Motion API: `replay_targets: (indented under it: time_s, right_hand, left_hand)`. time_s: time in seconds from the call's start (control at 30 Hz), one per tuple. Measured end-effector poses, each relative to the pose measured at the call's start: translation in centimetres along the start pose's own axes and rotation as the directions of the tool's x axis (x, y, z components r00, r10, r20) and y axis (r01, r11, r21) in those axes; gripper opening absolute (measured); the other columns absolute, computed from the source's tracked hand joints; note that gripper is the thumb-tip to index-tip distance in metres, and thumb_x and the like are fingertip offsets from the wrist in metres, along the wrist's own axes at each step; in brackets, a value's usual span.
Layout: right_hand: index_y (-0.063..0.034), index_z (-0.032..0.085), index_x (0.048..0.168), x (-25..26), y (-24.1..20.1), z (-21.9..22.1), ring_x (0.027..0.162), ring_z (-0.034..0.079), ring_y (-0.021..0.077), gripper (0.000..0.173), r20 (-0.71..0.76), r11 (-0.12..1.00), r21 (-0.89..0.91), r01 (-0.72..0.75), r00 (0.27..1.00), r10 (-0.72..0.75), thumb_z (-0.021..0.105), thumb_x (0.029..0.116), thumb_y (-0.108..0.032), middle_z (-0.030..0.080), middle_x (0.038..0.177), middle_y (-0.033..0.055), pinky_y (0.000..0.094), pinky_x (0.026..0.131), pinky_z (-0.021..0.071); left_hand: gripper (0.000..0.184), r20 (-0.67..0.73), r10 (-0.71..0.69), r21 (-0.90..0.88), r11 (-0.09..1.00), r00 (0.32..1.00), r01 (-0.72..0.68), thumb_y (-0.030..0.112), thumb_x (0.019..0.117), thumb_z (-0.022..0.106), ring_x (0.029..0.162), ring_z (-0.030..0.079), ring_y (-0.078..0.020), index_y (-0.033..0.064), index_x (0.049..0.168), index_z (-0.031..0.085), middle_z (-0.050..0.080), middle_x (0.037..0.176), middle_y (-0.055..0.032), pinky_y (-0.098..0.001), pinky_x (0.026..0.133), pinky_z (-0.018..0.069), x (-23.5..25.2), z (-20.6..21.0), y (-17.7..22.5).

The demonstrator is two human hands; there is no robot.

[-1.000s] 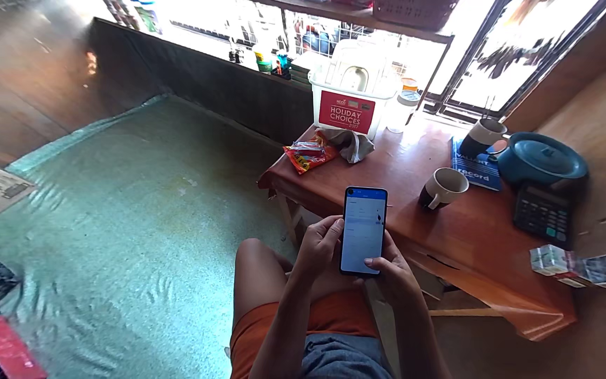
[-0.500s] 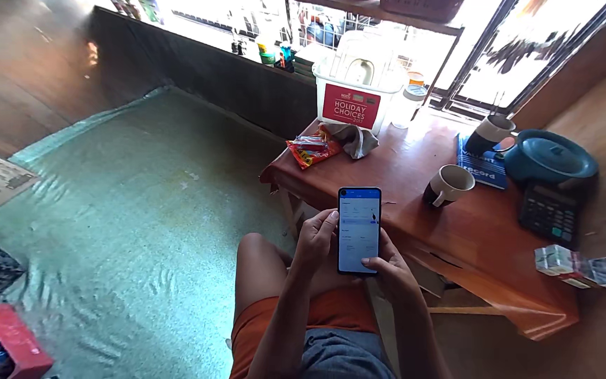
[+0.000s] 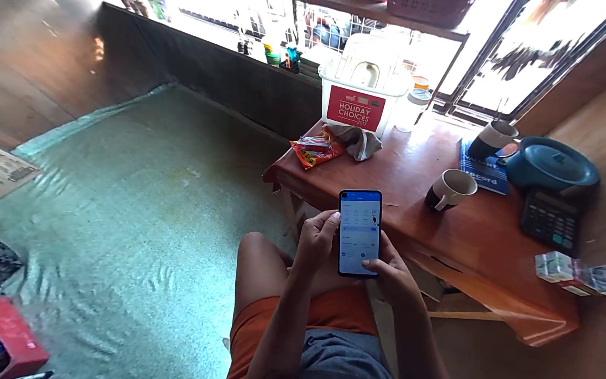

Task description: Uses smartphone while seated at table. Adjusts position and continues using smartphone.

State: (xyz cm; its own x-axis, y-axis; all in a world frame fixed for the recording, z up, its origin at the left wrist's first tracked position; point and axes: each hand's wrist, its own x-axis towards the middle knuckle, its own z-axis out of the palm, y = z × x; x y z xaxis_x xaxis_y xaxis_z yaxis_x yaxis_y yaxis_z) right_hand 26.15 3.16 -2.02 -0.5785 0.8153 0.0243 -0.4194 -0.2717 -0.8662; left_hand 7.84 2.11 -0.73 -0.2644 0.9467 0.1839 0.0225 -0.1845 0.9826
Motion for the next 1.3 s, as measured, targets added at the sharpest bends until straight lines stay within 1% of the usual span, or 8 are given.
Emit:
replay_targets:
  time_s: [0.2, 0.37, 0.47, 0.67, 0.9, 1.0, 1.2, 1.3]
  right_hand:
    - [-0.0080, 0.033, 0.142, 0.07, -0.02, 0.01, 0.093, 0.075, 0.0234, 0.062, 0.000, 1.000, 0.004, -0.004, 1.000, 0.004, 0.059, 0.0864, -0.001, 0.070, 0.116, 0.0101, 0.0389, 0.064, 0.0652]
    - [-0.0073, 0.030, 0.145, 0.02, -0.18, 0.19, 0.094, 0.074, 0.0222, 0.067, -0.019, 1.000, -0.022, 0.006, 1.000, -0.006, 0.060, 0.0855, -0.001, 0.070, 0.117, 0.0089, 0.0386, 0.067, 0.0651]
    - [-0.0073, 0.029, 0.145, -0.01, -0.18, 0.20, 0.092, 0.075, 0.0227, 0.067, -0.025, 1.000, -0.024, 0.009, 1.000, -0.009, 0.060, 0.0859, -0.001, 0.070, 0.118, 0.0097, 0.0377, 0.063, 0.0648]
    - [-0.0076, 0.030, 0.144, 0.07, -0.13, 0.15, 0.093, 0.075, 0.0234, 0.065, 0.001, 1.000, -0.005, 0.017, 1.000, -0.017, 0.059, 0.0859, 0.001, 0.070, 0.117, 0.0104, 0.0384, 0.063, 0.0648]
    - [-0.0082, 0.030, 0.144, 0.05, 0.02, 0.15, 0.094, 0.075, 0.0221, 0.066, 0.022, 0.999, -0.022, 0.028, 0.999, -0.028, 0.061, 0.0863, 0.000, 0.070, 0.118, 0.0084, 0.0381, 0.065, 0.0650]
    - [-0.0082, 0.030, 0.144, -0.03, -0.06, 0.41, 0.093, 0.075, 0.0217, 0.065, 0.010, 0.999, -0.032, 0.023, 1.000, -0.023, 0.058, 0.0859, 0.002, 0.070, 0.118, 0.0081, 0.0379, 0.065, 0.0650]
    - [-0.0085, 0.030, 0.145, -0.12, -0.02, 0.55, 0.092, 0.075, 0.0211, 0.067, -0.003, 0.998, -0.061, 0.016, 1.000, -0.016, 0.059, 0.0853, 0.001, 0.071, 0.117, 0.0074, 0.0372, 0.063, 0.0649]
    - [-0.0077, 0.030, 0.146, -0.12, 0.01, 0.54, 0.094, 0.074, 0.0216, 0.067, 0.012, 0.998, -0.056, 0.030, 0.999, -0.029, 0.059, 0.0861, 0.001, 0.070, 0.118, 0.0078, 0.0377, 0.066, 0.0649]
  left_hand:
    - [0.031, -0.009, 0.000, -0.007, 1.000, 1.000, 0.000, 0.011, 0.1054, 0.043, 0.074, 0.063, -0.0026, 0.0027, 0.100, 0.073, 0.069, 0.080, 0.0014, -0.0210, 0.073, 0.0534, 0.12, 0.03, 0.19]
    - [0.030, -0.018, -0.004, -0.015, 1.000, 1.000, 0.003, 0.010, 0.1051, 0.045, 0.075, 0.065, -0.0022, 0.0010, 0.101, 0.073, 0.071, 0.082, 0.0001, -0.0212, 0.074, 0.0547, 0.27, 0.23, 0.30]
    - [0.030, -0.023, -0.002, -0.022, 1.000, 1.000, 0.001, 0.010, 0.1051, 0.046, 0.071, 0.064, -0.0009, 0.0011, 0.100, 0.073, 0.070, 0.079, 0.0010, -0.0196, 0.069, 0.0537, 0.25, 0.31, 0.48]
    - [0.028, -0.050, 0.018, -0.004, 1.000, 0.999, -0.018, 0.011, 0.1042, 0.049, 0.067, 0.061, 0.0009, 0.0030, 0.095, 0.074, 0.068, 0.074, 0.0033, -0.0170, 0.065, 0.0510, 0.35, 0.46, 0.72]
    - [0.027, -0.071, 0.007, -0.001, 1.000, 0.997, -0.007, 0.014, 0.1024, 0.053, 0.066, 0.063, 0.0006, 0.0042, 0.091, 0.075, 0.068, 0.070, 0.0037, -0.0182, 0.066, 0.0523, 0.40, 0.34, 0.96]
    - [0.027, -0.075, 0.039, -0.005, 0.999, 0.996, -0.040, 0.015, 0.1019, 0.054, 0.062, 0.061, 0.0008, 0.0048, 0.088, 0.075, 0.068, 0.069, 0.0040, -0.0176, 0.061, 0.0514, 0.48, 0.34, 0.59]
    - [0.025, -0.085, 0.039, 0.008, 0.999, 0.996, -0.038, 0.016, 0.1005, 0.057, 0.061, 0.061, 0.0014, 0.0056, 0.088, 0.076, 0.068, 0.069, 0.0046, -0.0172, 0.060, 0.0508, 0.46, 0.32, 0.39]
    - [0.024, -0.079, 0.022, -0.002, 1.000, 0.997, -0.023, 0.017, 0.1000, 0.059, 0.060, 0.062, -0.0003, 0.0048, 0.089, 0.076, 0.069, 0.070, 0.0031, -0.0188, 0.059, 0.0523, 0.40, 0.28, 0.48]
